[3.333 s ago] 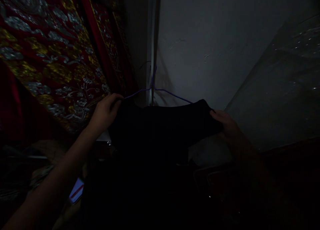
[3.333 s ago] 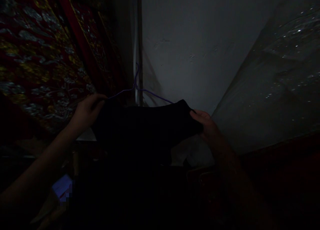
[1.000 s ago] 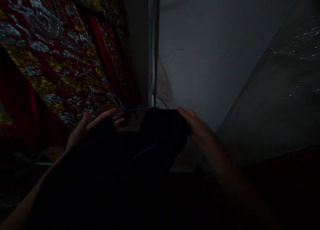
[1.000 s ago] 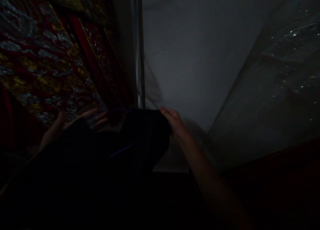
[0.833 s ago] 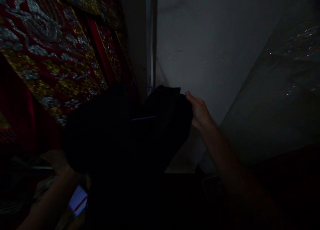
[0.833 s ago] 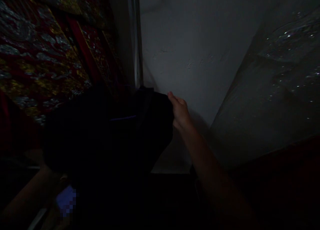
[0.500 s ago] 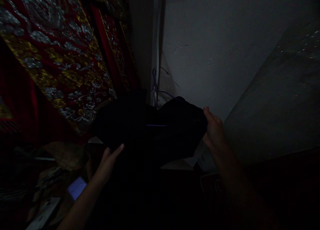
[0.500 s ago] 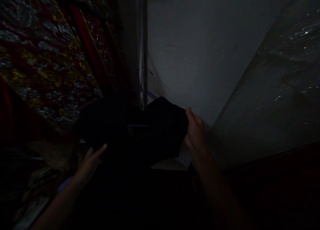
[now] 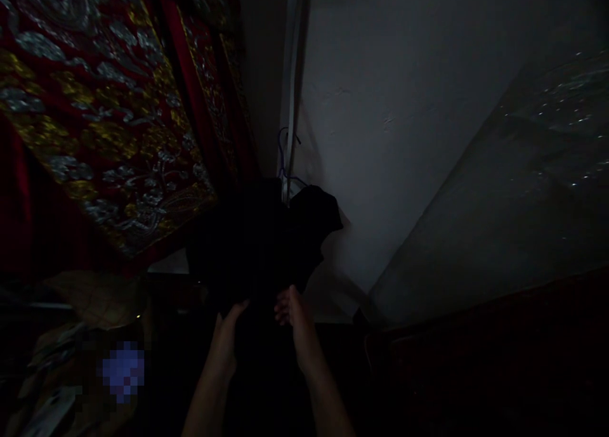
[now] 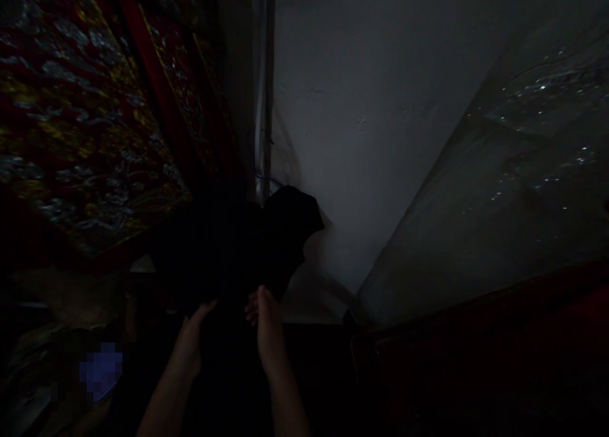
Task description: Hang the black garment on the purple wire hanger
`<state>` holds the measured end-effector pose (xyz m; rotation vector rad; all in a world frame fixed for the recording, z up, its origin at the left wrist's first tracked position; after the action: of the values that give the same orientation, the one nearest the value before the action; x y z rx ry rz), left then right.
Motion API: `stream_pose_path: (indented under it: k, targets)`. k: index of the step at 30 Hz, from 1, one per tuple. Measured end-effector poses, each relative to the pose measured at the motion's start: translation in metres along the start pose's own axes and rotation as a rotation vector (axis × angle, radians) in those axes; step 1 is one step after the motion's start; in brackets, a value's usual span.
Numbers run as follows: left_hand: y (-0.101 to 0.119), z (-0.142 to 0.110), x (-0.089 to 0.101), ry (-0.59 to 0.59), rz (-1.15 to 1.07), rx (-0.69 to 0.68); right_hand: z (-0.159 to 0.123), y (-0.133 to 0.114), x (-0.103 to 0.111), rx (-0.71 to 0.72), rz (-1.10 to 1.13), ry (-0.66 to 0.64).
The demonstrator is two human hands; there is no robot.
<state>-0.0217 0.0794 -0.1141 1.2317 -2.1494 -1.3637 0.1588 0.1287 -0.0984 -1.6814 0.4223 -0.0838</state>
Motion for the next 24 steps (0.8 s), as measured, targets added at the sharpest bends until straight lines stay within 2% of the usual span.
stream_pose_path:
  k: [2, 5, 8, 11, 12, 14, 16, 18, 19, 20, 23, 24]
  targets:
    - [-0.003, -0.008, 0.003, -0.021, 0.017, 0.003, -0.001, 0.004, -0.016, -0.002, -0.153, -0.051]
    - [-0.002, -0.018, 0.009, -0.054, 0.045, 0.006, 0.002, -0.011, -0.025, 0.066, -0.310, -0.113]
    - [0.004, -0.022, 0.015, -0.086, 0.074, -0.017, 0.002, -0.022, -0.018, 0.121, -0.331, -0.085]
    - [0.013, -0.011, 0.023, -0.045, 0.145, -0.111, -0.004, -0.007, -0.004, 0.035, -0.346, -0.042]
    - [0.020, -0.007, 0.026, -0.010, 0.188, -0.201, -0.008, 0.001, 0.000, -0.013, -0.336, -0.038]
    - [0.040, -0.007, 0.032, 0.109, 0.243, -0.507, -0.018, 0.016, 0.009, -0.100, -0.287, -0.018]
    - [0.058, -0.025, 0.038, 0.256, 0.213, -0.882, -0.030, 0.026, 0.015, -0.168, -0.228, 0.000]
    - [0.058, -0.050, 0.042, 0.354, 0.159, -1.123, -0.041, 0.029, 0.018, -0.202, -0.198, 0.007]
    - [0.052, -0.058, 0.039, 0.321, 0.163, -1.161, -0.046, 0.028, 0.017, -0.194, -0.192, 0.006]
    - [0.042, -0.062, 0.033, 0.240, 0.185, -1.148, -0.050, 0.025, 0.016, -0.177, -0.190, 0.005]
    - [0.002, -0.063, 0.012, -0.082, 0.233, -0.912, -0.056, 0.015, 0.010, -0.119, -0.191, -0.017]
    - [-0.010, -0.061, 0.008, -0.143, 0.233, -0.822, -0.057, 0.012, 0.008, -0.107, -0.189, -0.021]
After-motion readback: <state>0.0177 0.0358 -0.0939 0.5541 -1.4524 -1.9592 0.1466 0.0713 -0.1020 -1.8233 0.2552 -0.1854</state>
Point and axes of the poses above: each hand's wrist, its own z-axis towards the middle knuckle, its own x-axis out of the back of the hand, y = z × x, the point moved 8 cm from there along z, towards the middle knuckle, and after that the axes turned 14 degrees about y, right-handed, at the moved point
